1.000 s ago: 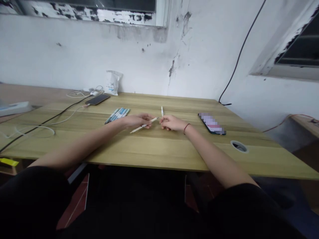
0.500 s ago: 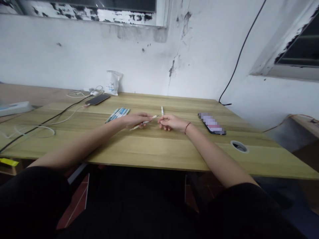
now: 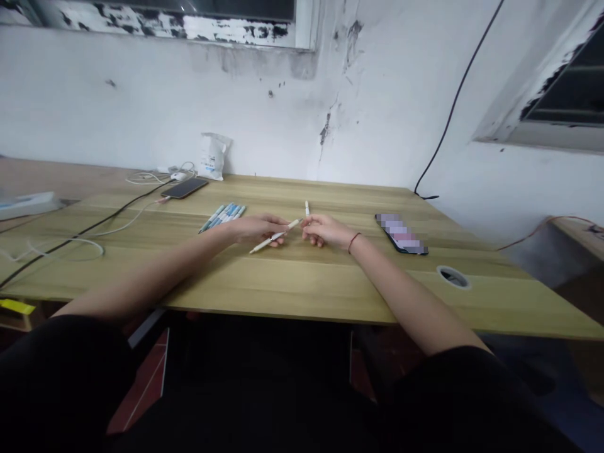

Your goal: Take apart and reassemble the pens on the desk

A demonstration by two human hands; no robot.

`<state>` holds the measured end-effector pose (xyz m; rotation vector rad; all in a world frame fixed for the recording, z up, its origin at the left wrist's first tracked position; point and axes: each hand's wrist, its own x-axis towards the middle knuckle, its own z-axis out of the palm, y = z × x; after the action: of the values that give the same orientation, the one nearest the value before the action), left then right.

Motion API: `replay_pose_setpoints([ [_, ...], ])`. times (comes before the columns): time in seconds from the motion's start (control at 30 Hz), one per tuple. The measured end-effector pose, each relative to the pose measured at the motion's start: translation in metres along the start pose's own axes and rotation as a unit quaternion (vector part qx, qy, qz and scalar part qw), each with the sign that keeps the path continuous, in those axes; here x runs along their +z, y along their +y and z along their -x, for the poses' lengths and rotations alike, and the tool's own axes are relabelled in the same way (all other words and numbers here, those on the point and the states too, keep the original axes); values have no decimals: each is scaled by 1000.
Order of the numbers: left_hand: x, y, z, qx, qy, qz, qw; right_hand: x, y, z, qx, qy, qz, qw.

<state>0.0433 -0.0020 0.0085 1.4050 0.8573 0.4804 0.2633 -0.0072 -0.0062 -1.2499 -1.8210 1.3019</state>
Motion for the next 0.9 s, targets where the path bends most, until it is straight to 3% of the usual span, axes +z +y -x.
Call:
replay_pose_setpoints([
  [0.2, -2, 0, 1, -6, 11, -45, 999, -2, -6, 0, -13, 88, -15, 996],
  [0.7, -4, -3, -3, 44, 3, -71, 996, -4, -1, -3, -63, 28, -11, 998],
  [0.9, -2, -2, -1, 48, 19, -88, 995, 0, -5, 2, -96, 43, 34, 994],
])
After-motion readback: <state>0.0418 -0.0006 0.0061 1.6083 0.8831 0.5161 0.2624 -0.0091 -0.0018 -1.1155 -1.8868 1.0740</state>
